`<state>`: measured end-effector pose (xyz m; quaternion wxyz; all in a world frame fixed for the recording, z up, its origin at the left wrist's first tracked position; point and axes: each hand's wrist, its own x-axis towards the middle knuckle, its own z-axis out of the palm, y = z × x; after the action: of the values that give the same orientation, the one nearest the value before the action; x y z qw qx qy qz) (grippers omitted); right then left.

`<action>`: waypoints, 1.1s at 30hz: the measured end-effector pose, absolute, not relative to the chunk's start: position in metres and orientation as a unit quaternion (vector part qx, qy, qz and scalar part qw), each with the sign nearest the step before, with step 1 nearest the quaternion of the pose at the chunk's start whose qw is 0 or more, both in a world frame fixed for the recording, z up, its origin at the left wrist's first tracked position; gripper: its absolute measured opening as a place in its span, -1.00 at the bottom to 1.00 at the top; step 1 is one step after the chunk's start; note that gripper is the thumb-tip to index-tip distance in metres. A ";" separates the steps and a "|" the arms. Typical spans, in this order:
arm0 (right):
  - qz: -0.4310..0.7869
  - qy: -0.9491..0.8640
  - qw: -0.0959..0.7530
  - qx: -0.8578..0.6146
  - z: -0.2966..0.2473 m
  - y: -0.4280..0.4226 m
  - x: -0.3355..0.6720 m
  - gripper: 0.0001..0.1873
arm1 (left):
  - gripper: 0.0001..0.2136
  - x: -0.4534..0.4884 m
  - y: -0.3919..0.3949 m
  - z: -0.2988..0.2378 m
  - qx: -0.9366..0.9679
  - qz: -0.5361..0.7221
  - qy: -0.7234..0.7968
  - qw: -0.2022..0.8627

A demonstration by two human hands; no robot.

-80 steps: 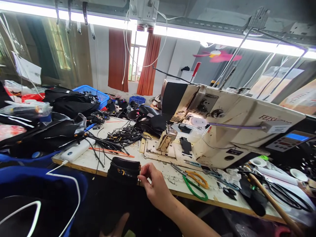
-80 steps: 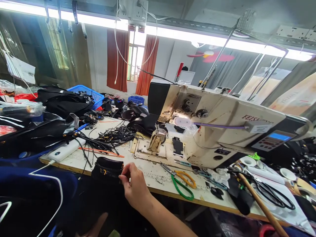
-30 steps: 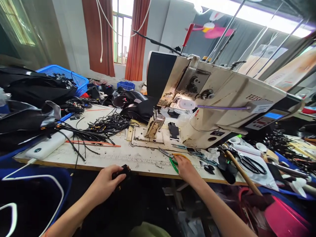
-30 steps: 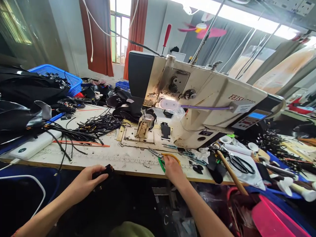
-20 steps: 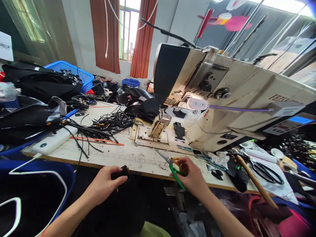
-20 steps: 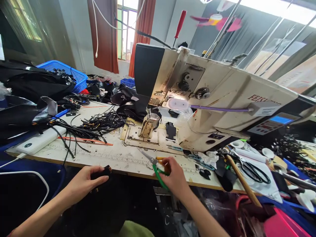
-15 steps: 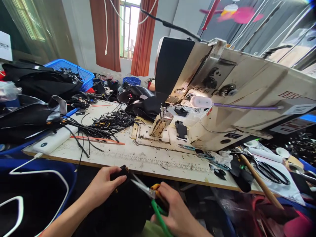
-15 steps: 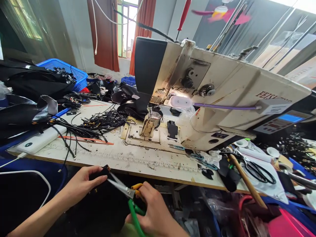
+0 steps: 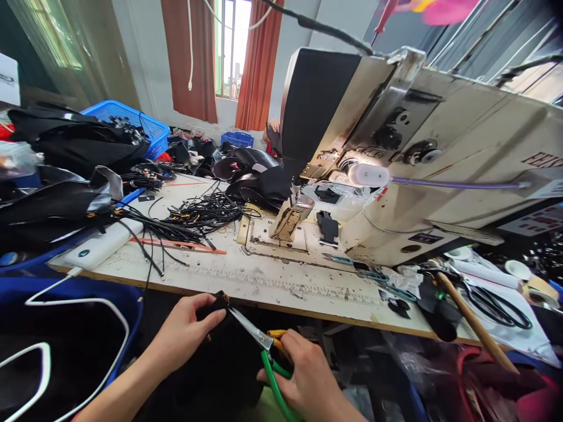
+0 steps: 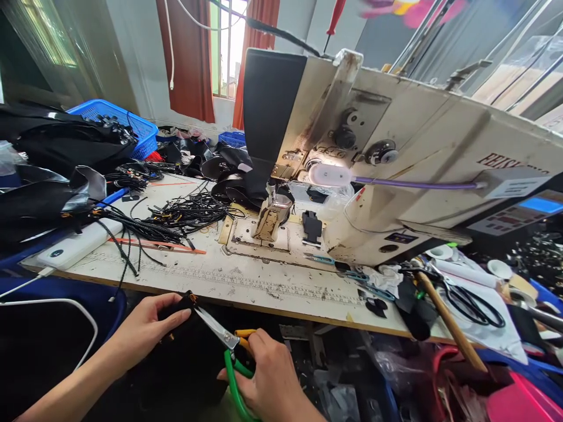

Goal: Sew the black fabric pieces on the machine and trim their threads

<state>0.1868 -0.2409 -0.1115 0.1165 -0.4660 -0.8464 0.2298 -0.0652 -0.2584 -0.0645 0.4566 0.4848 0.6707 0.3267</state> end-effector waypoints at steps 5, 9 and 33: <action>0.178 -0.867 0.151 -0.440 -0.127 -0.241 0.186 -0.67 | -0.67 -0.066 -0.259 -0.067 0.471 0.345 0.653 0.483; 0.154 -0.871 0.206 -0.418 -0.134 -0.238 0.184 -0.68 | -0.65 -0.067 -0.259 -0.067 0.456 0.350 0.634 0.517; 0.138 -0.702 0.239 -0.656 -0.141 -0.164 0.271 -0.57 | -0.77 -0.093 -0.294 -0.023 0.635 0.154 0.634 0.414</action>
<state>0.2710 -0.1640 -0.1413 0.2392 -0.6562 -0.7023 0.1378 -0.0929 -0.2945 -0.0234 0.4143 0.6345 0.6339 0.1544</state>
